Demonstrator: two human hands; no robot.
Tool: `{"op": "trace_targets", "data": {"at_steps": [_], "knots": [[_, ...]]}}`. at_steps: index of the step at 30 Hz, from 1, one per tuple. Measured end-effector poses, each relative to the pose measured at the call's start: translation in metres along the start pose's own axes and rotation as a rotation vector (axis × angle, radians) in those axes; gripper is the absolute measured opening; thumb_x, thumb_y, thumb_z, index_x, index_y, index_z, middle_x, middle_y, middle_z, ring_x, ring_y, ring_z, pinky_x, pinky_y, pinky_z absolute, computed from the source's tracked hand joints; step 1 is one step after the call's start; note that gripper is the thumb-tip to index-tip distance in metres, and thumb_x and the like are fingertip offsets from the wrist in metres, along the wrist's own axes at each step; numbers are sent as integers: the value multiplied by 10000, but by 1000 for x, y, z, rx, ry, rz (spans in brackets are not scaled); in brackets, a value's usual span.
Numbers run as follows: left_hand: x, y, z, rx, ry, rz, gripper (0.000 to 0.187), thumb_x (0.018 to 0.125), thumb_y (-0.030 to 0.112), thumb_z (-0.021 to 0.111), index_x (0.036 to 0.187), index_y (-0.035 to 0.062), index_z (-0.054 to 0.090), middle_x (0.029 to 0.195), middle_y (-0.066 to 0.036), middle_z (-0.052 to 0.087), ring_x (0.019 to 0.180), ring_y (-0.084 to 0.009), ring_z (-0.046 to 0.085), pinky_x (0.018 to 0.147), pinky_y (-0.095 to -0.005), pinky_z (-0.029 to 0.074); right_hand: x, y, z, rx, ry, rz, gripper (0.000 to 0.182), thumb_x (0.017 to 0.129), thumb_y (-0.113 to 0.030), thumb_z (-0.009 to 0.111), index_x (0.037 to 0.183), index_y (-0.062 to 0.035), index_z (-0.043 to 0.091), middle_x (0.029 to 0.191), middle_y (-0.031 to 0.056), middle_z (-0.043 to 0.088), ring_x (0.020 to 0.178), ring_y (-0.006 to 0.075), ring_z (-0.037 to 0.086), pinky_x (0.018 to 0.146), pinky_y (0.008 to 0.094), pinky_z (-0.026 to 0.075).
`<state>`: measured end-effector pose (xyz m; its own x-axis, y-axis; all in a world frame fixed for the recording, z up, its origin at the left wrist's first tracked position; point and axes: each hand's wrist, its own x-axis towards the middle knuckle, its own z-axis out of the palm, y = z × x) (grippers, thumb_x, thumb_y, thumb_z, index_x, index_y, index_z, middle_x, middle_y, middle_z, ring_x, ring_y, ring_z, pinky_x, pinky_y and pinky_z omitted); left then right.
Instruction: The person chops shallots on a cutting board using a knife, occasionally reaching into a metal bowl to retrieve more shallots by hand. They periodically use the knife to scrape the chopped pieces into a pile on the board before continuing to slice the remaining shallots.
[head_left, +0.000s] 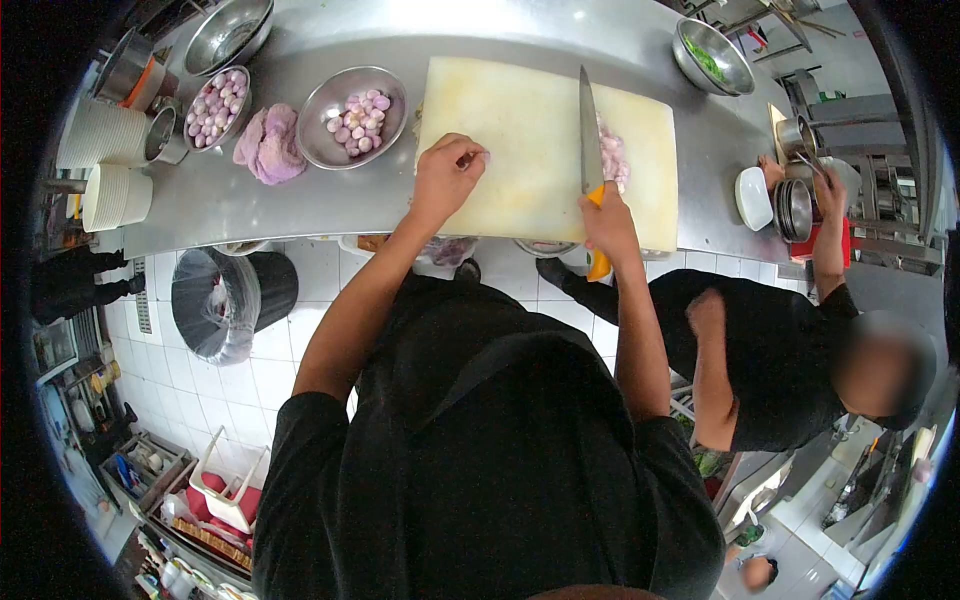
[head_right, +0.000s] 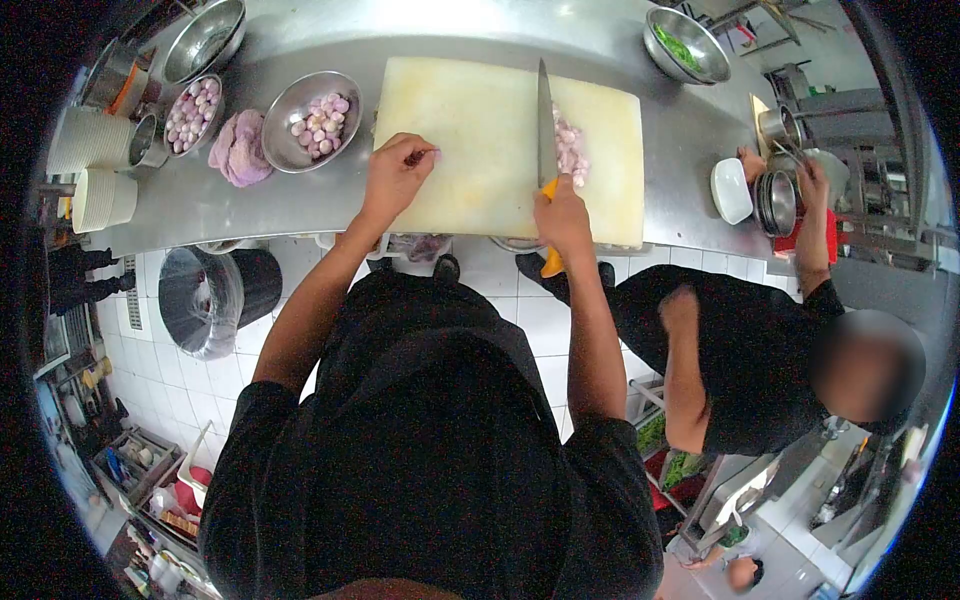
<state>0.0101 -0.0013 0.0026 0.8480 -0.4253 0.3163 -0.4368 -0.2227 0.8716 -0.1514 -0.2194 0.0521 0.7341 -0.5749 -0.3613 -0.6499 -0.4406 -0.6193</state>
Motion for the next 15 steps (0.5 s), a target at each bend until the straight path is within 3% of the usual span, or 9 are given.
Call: {"op": "trace_targets", "data": {"at_steps": [1,15], "knots": [[0,0,0,-1,-1,5,82,828,76,743,881,15,731,871,-112,694,692,-224,664,663,-322,539,0,0,-3,10,5,-5,383,941,-189,596,1175,74,445,788,294,680,553,369,689,566,457,561],[-1,4,-2,-13,-14,-17,99,843,86,742,909,12,741,886,-115,700,710,-215,666,671,-315,536,15,16,-35,-43,92,44,386,933,-208,620,1177,72,514,827,208,685,524,281,658,488,385,533]]}}
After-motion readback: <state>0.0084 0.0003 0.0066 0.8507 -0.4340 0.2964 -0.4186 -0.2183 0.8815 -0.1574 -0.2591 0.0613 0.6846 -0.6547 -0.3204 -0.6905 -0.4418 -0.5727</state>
